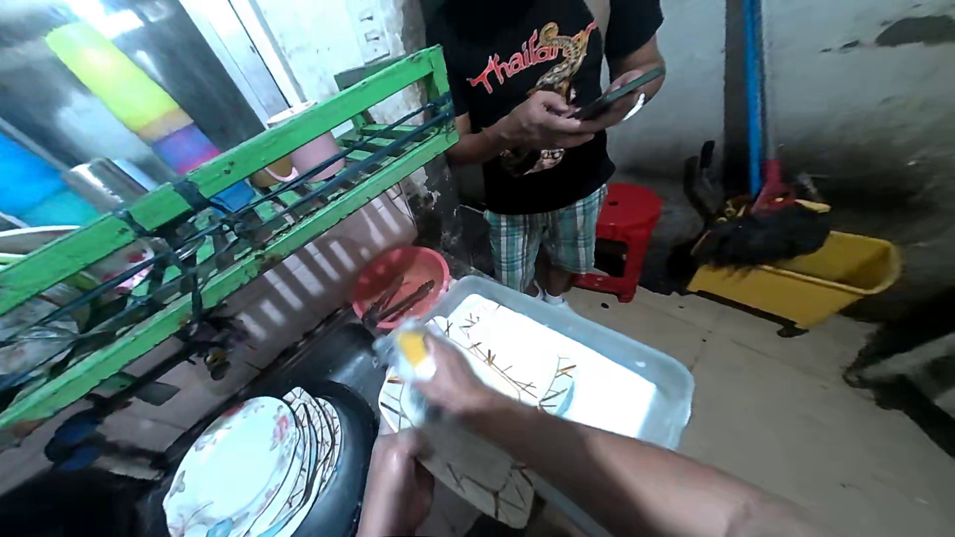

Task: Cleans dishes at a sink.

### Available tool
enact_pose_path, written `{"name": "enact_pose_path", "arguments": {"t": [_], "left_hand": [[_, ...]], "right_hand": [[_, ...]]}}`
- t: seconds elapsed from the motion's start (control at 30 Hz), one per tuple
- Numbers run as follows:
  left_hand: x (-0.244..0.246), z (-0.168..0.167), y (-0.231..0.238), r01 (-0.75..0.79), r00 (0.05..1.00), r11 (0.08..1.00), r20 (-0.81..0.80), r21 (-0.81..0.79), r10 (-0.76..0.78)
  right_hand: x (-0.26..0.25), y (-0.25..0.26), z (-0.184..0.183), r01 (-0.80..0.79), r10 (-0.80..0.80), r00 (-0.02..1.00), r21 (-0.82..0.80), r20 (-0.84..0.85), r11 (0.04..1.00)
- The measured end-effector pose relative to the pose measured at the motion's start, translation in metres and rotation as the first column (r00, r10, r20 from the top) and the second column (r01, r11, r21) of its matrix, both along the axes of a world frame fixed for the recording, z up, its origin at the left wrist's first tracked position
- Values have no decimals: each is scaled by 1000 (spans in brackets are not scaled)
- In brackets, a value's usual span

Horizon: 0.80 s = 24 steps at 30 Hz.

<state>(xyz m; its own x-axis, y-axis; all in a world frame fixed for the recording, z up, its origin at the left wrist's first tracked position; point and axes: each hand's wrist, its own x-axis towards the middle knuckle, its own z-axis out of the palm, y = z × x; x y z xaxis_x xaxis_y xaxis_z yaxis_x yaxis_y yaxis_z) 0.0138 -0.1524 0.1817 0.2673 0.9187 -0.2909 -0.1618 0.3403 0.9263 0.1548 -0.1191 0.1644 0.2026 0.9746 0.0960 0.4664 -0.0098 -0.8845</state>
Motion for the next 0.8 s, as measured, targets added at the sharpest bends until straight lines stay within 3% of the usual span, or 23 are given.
{"name": "enact_pose_path", "arguments": {"t": [0.1, 0.17, 0.23, 0.33, 0.37, 0.43, 0.47, 0.53, 0.67, 0.73, 0.8], "left_hand": [[-4, -5, 4, -62, 998, 998, -32, 32, 63], [-6, 2, 2, -181, 984, 983, 3, 13, 181], [-10, 13, 7, -272, 951, 962, 151, -3, 270], [-19, 24, 30, -357, 882, 934, 326, -9, 340], [-19, 24, 34, -347, 871, 938, 361, -27, 332], [-9, 20, 30, -305, 883, 950, 354, -64, 307], [-3, 18, 24, -266, 898, 961, 343, -79, 277], [1, 14, 13, -193, 918, 977, 335, -87, 211], [-4, 25, 21, -318, 899, 947, 329, 39, 288], [-9, 24, 36, -384, 872, 921, 354, 67, 338], [-3, 19, 46, -424, 859, 904, 337, 45, 386]], "right_hand": [[-13, 0, -6, -162, 162, 987, 155, 15, 975], [12, 14, -14, -94, 83, 989, 89, 119, 992], [41, 18, -21, -14, 15, 963, -5, 270, 1000], [39, -8, -18, -162, 217, 912, -179, 348, 970], [23, -20, -17, -228, 251, 902, -105, 351, 968], [-14, -28, -29, -271, 164, 915, 261, 368, 927], [-20, -21, -23, -315, 211, 913, 279, 348, 907], [-1, 3, -7, -354, 300, 894, 113, 332, 928], [60, 22, -22, -180, 160, 868, -1, 470, 984], [59, 5, -21, -235, 242, 864, -71, 442, 969], [27, -20, -16, -330, 314, 877, -18, 364, 944]]}}
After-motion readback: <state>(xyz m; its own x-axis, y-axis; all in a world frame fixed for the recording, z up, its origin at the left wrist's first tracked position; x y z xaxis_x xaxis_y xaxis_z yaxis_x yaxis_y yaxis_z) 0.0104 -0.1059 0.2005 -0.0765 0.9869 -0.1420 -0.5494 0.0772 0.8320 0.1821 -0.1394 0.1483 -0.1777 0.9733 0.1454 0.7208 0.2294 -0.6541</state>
